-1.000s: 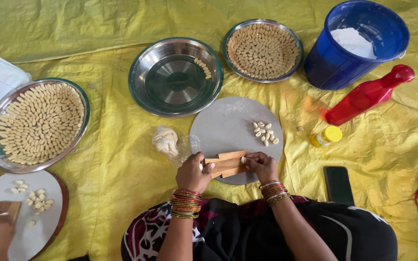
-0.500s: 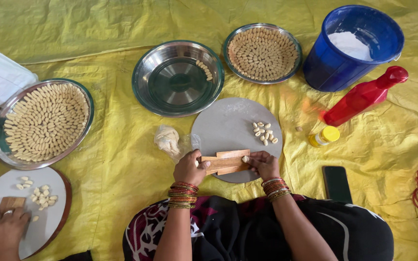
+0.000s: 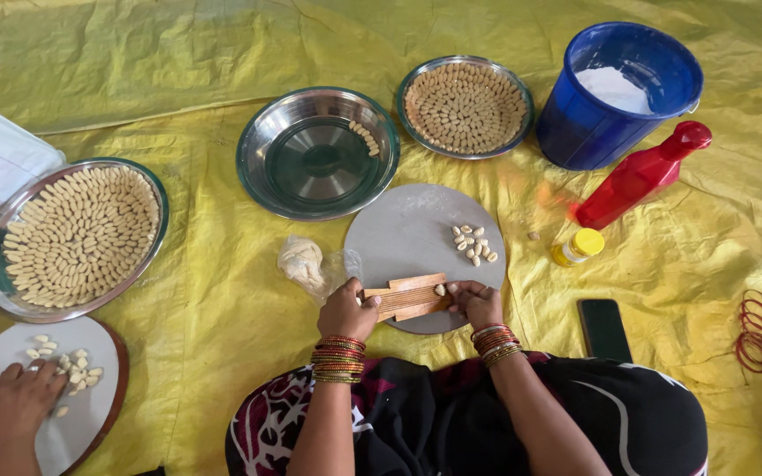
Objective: The person sits on the floor and uses a wooden ridged tool to press small pieces of dough into a ridged shape. The shaped pieces are placed on a nearby plate. Another person is visible to the left, also shaping dough.
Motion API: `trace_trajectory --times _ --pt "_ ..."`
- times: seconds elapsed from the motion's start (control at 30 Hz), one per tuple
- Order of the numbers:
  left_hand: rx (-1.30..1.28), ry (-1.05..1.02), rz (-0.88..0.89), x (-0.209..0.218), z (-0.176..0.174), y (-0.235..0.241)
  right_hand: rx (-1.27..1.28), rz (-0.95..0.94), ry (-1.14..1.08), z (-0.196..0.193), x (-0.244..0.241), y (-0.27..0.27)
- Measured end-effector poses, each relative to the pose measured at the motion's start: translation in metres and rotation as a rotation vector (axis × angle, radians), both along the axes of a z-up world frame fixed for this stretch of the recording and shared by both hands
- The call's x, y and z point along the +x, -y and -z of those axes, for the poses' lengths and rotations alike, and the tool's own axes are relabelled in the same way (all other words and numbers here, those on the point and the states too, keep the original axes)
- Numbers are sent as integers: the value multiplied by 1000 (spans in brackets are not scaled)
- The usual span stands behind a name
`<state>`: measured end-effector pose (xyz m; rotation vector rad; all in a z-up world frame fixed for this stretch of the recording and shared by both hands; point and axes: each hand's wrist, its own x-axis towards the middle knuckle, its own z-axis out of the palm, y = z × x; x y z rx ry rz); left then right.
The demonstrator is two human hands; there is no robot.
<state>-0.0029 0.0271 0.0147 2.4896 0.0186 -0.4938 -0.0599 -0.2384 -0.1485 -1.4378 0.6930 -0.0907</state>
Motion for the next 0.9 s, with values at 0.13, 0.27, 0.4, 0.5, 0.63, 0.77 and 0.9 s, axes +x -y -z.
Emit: trace_trajectory --times 0.13,0.27,0.4,0.5,0.63,0.77,0.9 --pt "27 16 5 -1 0 -1 -93 29 82 -17 -1 -16" --pt "20 39 13 -2 1 0 -464 -32 119 -25 -3 -29" --pt "27 -6 16 -1 0 -1 -388 -62 100 -21 -2 -23" --pt "37 12 23 -1 -1 -1 -298 -66 185 -15 -2 -21" --pt "26 11 6 0 -3 -4 -183 -35 184 -25 -5 -25" --pt "36 19 16 1 -4 -4 -403 -68 -21 -49 -8 -34" --pt "35 30 22 1 -5 -3 -396 -73 0 -51 -9 -36"
